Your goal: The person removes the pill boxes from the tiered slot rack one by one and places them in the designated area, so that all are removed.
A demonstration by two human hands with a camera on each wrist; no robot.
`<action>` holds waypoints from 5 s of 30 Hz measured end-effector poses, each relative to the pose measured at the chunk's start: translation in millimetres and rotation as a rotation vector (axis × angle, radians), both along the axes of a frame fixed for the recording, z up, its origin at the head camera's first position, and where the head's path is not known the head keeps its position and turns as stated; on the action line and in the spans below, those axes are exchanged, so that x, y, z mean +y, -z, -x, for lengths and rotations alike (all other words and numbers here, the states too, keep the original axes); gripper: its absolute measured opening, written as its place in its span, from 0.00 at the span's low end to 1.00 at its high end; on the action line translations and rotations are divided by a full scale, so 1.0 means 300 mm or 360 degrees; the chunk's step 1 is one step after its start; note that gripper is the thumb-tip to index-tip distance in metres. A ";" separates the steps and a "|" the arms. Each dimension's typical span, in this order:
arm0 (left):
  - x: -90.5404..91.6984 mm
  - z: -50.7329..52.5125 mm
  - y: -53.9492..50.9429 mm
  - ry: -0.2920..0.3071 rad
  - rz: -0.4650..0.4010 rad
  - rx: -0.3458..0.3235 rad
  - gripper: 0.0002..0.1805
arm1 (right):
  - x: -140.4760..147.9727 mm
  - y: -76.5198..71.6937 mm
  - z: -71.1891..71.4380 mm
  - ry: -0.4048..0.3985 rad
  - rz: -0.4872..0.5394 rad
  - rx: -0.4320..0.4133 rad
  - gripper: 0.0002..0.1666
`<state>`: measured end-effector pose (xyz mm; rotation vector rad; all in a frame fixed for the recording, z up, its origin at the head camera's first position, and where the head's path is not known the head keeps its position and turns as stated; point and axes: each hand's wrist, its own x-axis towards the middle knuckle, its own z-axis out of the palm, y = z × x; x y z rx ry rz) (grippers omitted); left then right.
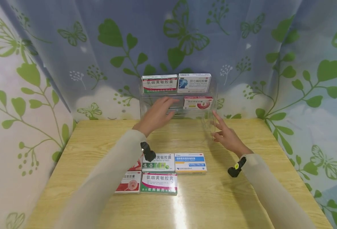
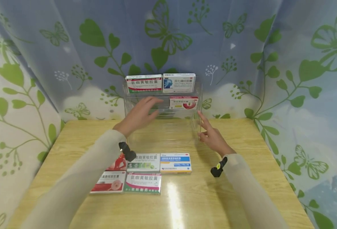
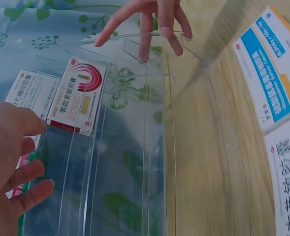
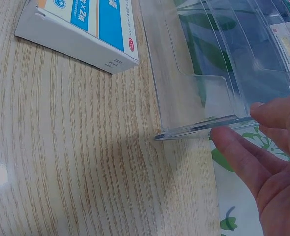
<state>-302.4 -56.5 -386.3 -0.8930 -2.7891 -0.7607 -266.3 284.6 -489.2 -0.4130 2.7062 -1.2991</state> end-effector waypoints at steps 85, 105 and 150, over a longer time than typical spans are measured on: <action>0.057 -0.465 0.423 0.0290 0.0203 -0.0446 0.05 | 0.018 0.009 0.003 -0.0041 0.0034 -0.0001 0.59; -0.175 -0.231 0.168 -0.0322 -0.0296 -0.0138 0.15 | 0.010 0.007 -0.006 -0.0038 0.0042 -0.0030 0.60; -0.330 -0.079 0.284 -0.0325 -0.0600 -0.0130 0.25 | -0.037 -0.339 0.184 0.0436 0.0191 0.0607 0.38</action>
